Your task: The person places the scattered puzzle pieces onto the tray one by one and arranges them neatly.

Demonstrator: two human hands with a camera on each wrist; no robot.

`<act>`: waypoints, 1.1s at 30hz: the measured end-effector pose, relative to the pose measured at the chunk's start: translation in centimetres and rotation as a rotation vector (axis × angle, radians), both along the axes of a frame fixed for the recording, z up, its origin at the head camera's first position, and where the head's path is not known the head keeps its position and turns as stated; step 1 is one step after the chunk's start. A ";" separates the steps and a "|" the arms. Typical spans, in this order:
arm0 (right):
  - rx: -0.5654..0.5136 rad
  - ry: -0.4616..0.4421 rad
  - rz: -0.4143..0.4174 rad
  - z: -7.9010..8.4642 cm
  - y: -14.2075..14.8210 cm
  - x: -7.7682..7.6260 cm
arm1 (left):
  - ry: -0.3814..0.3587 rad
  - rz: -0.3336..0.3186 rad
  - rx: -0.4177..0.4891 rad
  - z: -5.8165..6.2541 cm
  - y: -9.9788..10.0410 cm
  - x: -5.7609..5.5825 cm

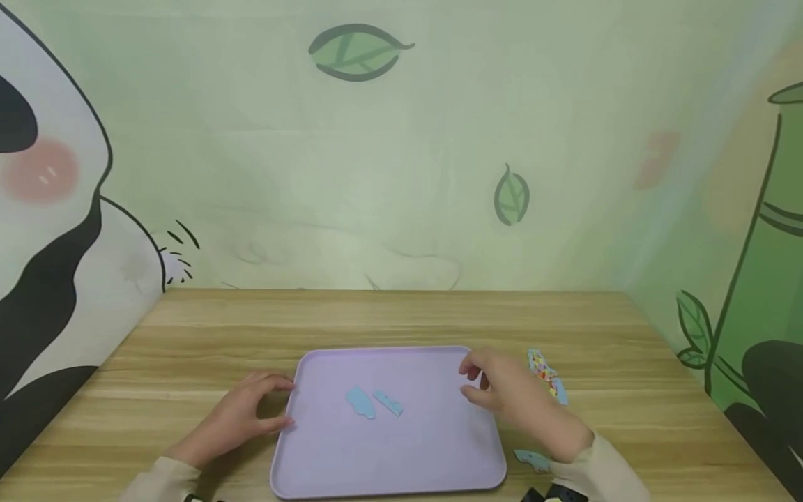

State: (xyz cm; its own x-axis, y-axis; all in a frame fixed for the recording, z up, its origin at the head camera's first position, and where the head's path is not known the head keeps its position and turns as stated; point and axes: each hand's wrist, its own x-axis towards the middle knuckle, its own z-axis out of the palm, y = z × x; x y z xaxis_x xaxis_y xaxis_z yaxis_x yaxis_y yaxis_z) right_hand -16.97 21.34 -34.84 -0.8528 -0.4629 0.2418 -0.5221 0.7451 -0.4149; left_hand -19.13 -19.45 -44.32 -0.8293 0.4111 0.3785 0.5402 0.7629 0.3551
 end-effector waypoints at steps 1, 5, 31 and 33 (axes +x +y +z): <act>0.000 0.000 0.002 0.0 0.2 0.1 | -0.003 -0.001 0.003 0.0 0.0 0.0; -0.011 0.007 0.021 -0.2 0.9 0.4 | -0.017 -0.002 0.003 0.1 0.2 0.0; 0.087 0.013 -0.008 -2.8 5.8 3.0 | -0.007 -0.042 -0.001 0.2 1.1 -0.8; 0.092 0.007 -0.020 -2.9 6.1 3.2 | -0.001 -0.047 -0.001 0.1 1.2 -0.9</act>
